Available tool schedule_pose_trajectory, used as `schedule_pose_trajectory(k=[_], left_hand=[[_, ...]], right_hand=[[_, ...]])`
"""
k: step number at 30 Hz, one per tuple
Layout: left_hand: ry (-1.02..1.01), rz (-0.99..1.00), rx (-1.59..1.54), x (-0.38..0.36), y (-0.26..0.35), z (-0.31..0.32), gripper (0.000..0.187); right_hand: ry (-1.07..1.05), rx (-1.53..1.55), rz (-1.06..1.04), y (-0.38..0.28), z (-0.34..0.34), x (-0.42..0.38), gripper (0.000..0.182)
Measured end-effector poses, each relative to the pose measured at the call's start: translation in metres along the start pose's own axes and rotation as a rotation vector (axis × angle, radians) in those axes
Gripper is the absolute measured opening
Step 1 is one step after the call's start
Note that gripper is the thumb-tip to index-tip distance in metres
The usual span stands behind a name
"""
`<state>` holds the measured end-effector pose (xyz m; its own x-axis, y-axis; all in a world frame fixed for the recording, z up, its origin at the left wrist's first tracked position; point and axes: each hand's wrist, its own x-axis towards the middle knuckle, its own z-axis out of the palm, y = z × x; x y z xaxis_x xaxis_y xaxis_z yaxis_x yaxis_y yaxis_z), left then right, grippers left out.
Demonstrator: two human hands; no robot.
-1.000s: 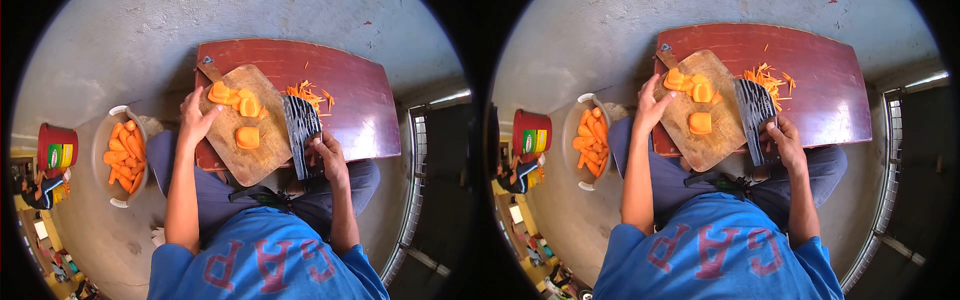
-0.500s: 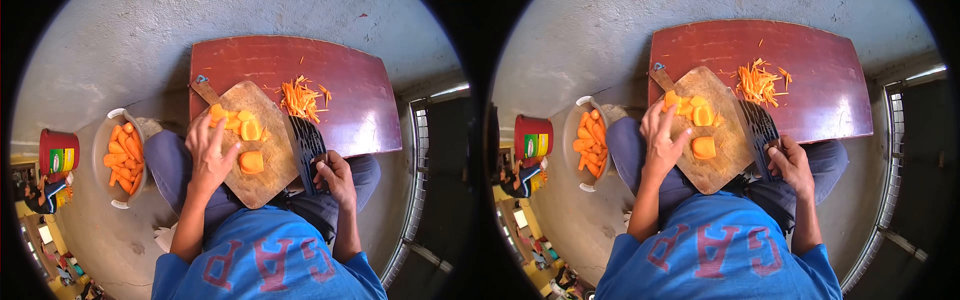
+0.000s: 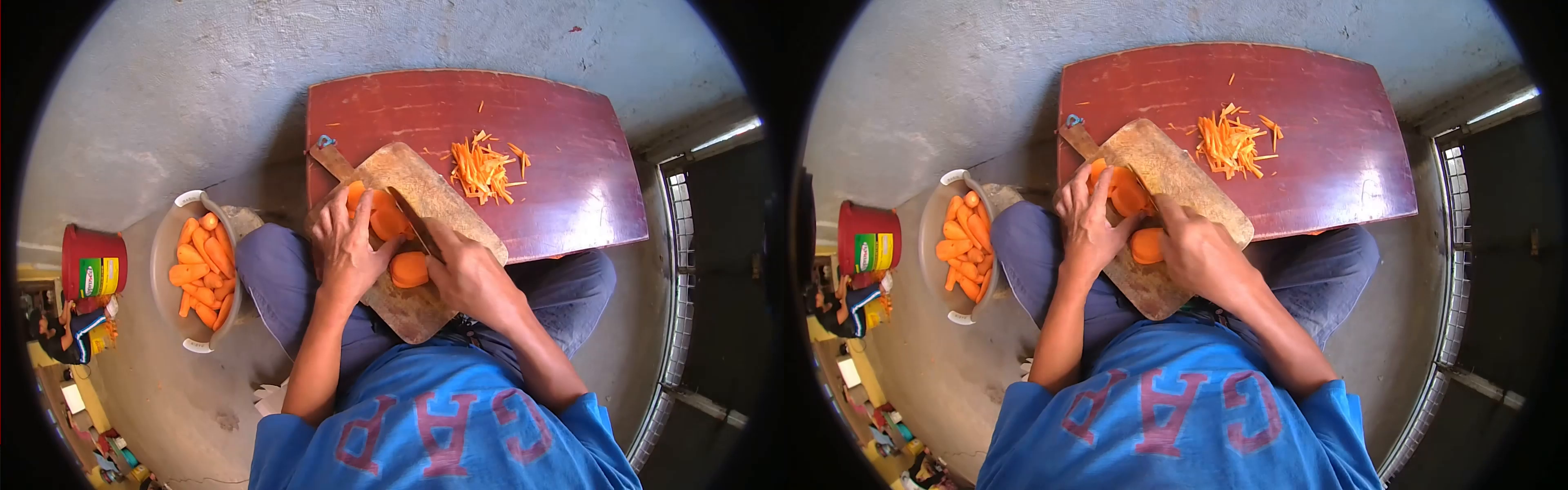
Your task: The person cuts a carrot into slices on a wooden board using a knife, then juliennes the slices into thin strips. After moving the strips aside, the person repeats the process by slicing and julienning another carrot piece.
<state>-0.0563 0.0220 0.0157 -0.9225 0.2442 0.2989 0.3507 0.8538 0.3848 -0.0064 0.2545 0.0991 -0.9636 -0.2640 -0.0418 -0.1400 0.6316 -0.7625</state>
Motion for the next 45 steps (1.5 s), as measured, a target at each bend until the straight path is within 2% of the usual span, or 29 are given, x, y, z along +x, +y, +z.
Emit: schedule_pose_trajectory(k=[2, 5, 9, 12, 15, 18, 21, 23, 28, 32, 35, 38, 45], left_hand=[[0.014, -0.004, 0.022, -0.001, 0.002, 0.000, 0.095], [-0.020, -0.035, -0.053, 0.001, -0.003, 0.001, 0.092], [0.030, -0.003, -0.040, -0.001, -0.016, 0.010, 0.079], [0.043, -0.019, -0.065, -0.001, -0.018, 0.013, 0.074], [0.140, 0.022, -0.079, -0.001, -0.010, 0.003, 0.063], [0.166, 0.132, -0.125, -0.010, 0.001, -0.007, 0.041], [-0.001, 0.200, -0.123, -0.012, 0.005, -0.006, 0.022], [-0.009, 0.245, -0.128, -0.006, 0.007, -0.002, 0.012], [-0.081, 0.325, -0.166, 0.003, 0.011, 0.006, 0.006], [-0.002, 0.309, -0.295, 0.004, 0.017, 0.023, 0.001], [-0.055, 0.326, -0.284, 0.007, 0.023, 0.023, 0.003], [-0.026, 0.285, -0.275, 0.011, 0.027, 0.020, 0.009], [-0.046, 0.340, -0.285, 0.008, 0.022, 0.027, 0.009]], right_hand=[[-0.075, -0.114, -0.016, -0.010, -0.001, 0.013, 0.056], [0.031, -0.089, -0.142, -0.002, -0.005, 0.019, 0.047], [-0.016, -0.048, 0.013, 0.006, -0.033, 0.004, 0.054], [-0.071, -0.026, 0.039, 0.013, -0.049, -0.021, 0.053], [-0.094, 0.030, 0.078, 0.012, -0.058, -0.042, 0.051], [-0.081, 0.061, 0.089, 0.016, -0.058, -0.052, 0.050], [-0.068, 0.003, 0.072, 0.018, -0.052, -0.051, 0.050], [-0.106, -0.032, 0.109, 0.012, -0.051, -0.047, 0.050], [-0.091, -0.030, 0.062, 0.016, -0.044, -0.050, 0.049], [-0.066, -0.013, 0.034, 0.016, -0.051, -0.059, 0.049], [0.000, -0.036, 0.032, 0.016, -0.054, -0.067, 0.049], [0.036, -0.036, -0.006, 0.020, -0.050, -0.067, 0.049], [-0.067, -0.094, 0.021, 0.011, -0.043, -0.060, 0.048]])
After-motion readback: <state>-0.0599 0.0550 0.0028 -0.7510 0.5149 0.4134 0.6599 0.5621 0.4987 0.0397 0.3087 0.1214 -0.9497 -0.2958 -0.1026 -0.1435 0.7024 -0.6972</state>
